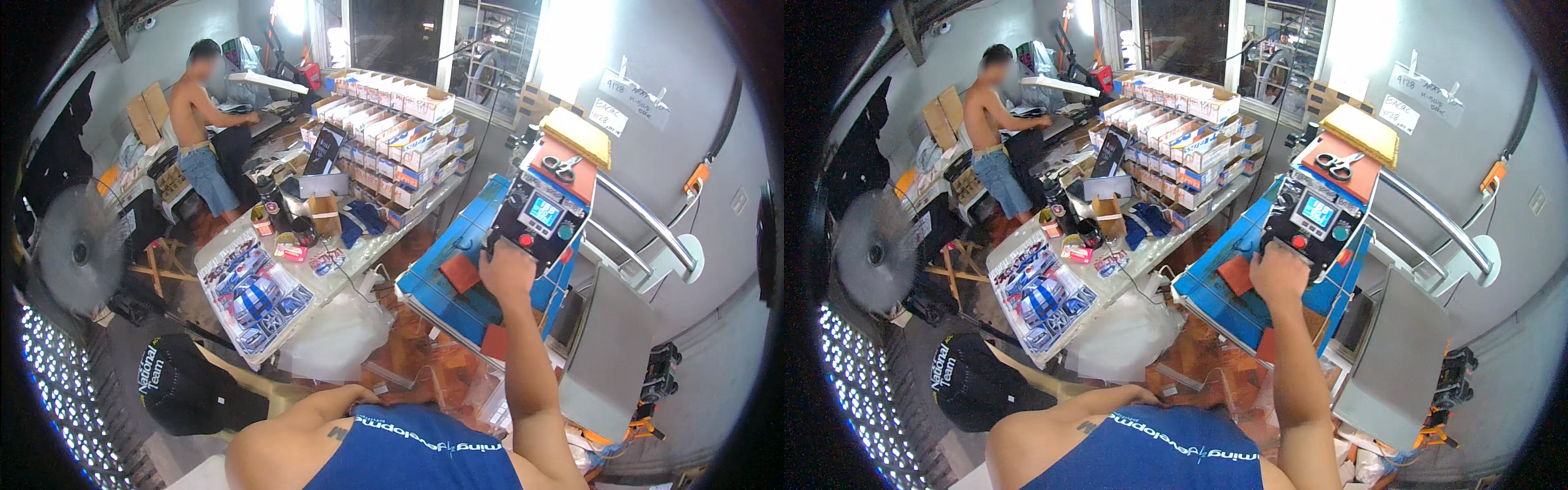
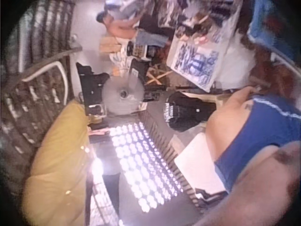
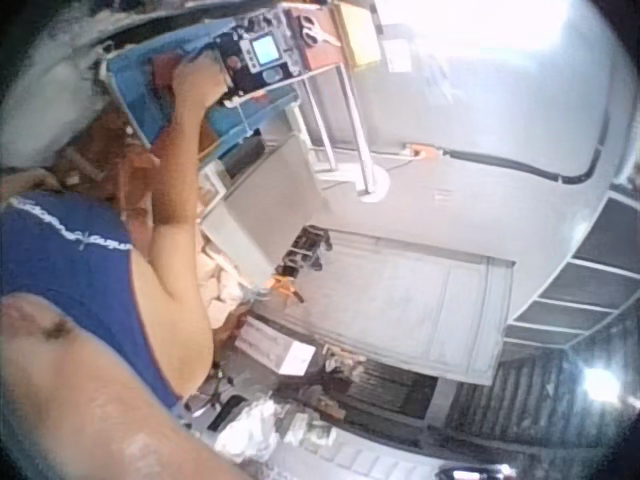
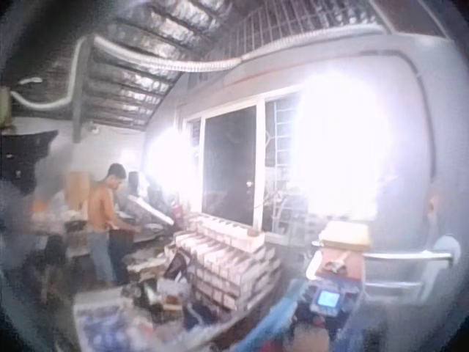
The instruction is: The person places black t-shirts on a heat press, aligns a car graphic transfer, and presses the machine to apply the design. They repeat this process for multiple shirts, flipping them to print on both sides and stacking the finished items.
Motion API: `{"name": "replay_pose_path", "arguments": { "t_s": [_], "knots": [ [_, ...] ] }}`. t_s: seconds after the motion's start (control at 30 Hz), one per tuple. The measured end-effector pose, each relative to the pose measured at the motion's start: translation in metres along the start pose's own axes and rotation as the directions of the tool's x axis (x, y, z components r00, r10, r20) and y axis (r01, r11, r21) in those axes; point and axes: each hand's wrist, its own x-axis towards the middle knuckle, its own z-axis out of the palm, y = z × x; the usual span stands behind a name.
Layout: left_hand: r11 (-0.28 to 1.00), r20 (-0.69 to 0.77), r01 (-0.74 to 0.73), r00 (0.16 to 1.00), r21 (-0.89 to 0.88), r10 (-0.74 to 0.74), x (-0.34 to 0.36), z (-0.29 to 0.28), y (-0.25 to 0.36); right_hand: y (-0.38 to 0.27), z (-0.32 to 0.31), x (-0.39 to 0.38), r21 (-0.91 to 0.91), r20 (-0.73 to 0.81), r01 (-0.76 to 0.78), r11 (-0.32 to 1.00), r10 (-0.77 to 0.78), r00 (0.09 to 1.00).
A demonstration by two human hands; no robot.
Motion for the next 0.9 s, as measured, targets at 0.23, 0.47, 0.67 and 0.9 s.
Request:
{"name": "replay_pose_path", "arguments": {
  "t_s": [0.23, 0.47, 0.67, 0.9],
  "knots": [
    [0.995, -0.241, 0.093, 0.967, 0.047, -0.079, 0.001, 0.004, 0.027, 0.013, 0.011, -0.004, 0.05, -0.089, 0.087, 0.995, -0.082, 0.993],
    [0.966, -0.539, 0.247, 0.804, -0.078, -0.249, -0.006, 0.042, 0.012, 0.022, 0.017, -0.007, 0.087, -0.184, 0.188, 0.978, -0.169, 0.968],
    [0.953, -0.645, 0.173, 0.705, -0.247, -0.295, -0.006, 0.106, -0.01, 0.03, 0.025, -0.005, 0.107, -0.206, 0.249, 0.963, -0.223, 0.953],
    [0.935, -0.711, 0.063, 0.632, -0.349, -0.308, 0.002, 0.152, -0.005, 0.036, 0.015, -0.009, 0.139, -0.168, 0.286, 0.948, -0.262, 0.95]
  ]
}}
